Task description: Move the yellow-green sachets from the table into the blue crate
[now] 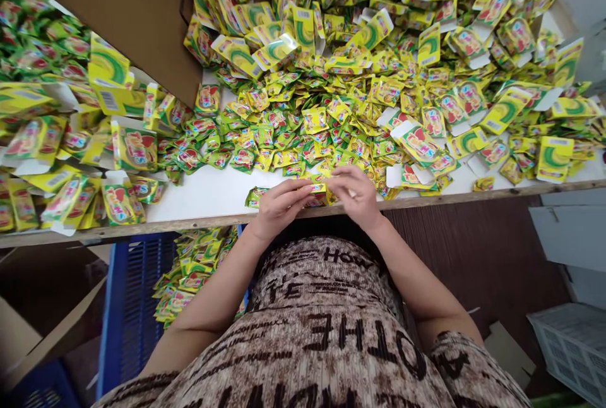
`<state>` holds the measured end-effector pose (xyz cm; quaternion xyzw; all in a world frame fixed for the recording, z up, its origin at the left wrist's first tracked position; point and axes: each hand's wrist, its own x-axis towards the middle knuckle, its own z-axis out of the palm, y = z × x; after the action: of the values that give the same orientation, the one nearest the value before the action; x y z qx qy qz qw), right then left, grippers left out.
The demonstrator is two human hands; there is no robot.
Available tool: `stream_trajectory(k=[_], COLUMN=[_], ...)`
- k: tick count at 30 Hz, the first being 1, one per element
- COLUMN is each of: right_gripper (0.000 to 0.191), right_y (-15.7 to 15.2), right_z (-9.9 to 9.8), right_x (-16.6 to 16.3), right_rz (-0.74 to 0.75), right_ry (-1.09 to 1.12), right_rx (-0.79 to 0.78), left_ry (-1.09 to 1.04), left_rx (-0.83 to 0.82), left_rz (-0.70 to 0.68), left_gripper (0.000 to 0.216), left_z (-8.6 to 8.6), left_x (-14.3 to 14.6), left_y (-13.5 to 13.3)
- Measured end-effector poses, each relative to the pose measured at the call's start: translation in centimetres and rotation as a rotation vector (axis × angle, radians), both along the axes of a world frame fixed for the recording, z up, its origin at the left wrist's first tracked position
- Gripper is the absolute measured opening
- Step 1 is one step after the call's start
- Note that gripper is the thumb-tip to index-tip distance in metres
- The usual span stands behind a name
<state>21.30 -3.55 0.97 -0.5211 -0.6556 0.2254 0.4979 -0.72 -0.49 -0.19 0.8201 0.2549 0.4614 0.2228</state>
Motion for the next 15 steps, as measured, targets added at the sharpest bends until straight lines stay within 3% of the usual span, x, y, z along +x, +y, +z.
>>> stream_trajectory(k=[2,4,8,11,15], right_gripper=[0.015,0.014,0.011,0.028,0.042], right_y=[-0.1,-0.5,-1.2,-0.8,0.4], right_z=[-0.1,-0.4,-1.2,-1.2,-0.5], right_x=[1.2,2.1,2.6,2.4,2.4], right_rz=[-0.187,-0.253,-0.019,0.136,0.221], right_ry=[0.072,0.043,-0.195,-0.391,-0.59], right_rx=[-0.113,-0.2,-0.259,-0.243,-0.299], left_ry=[0.017,0.029,0.032,0.028,0.054], left_rx=[-0.015,-0.037,-0.102,-0.168,-0.171], left_rz=[-0.019,-0.02,0.073,0.084,0.022], left_gripper=[0.036,0.038,0.034,0.029,0.033], left_z=[-0.3,-0.6,-1.1,-1.0,-0.4], left_x=[0.1,0.1,0.4,0.7,0.9], left_y=[-0.6,-1.2,-1.7,-1.5,-1.2])
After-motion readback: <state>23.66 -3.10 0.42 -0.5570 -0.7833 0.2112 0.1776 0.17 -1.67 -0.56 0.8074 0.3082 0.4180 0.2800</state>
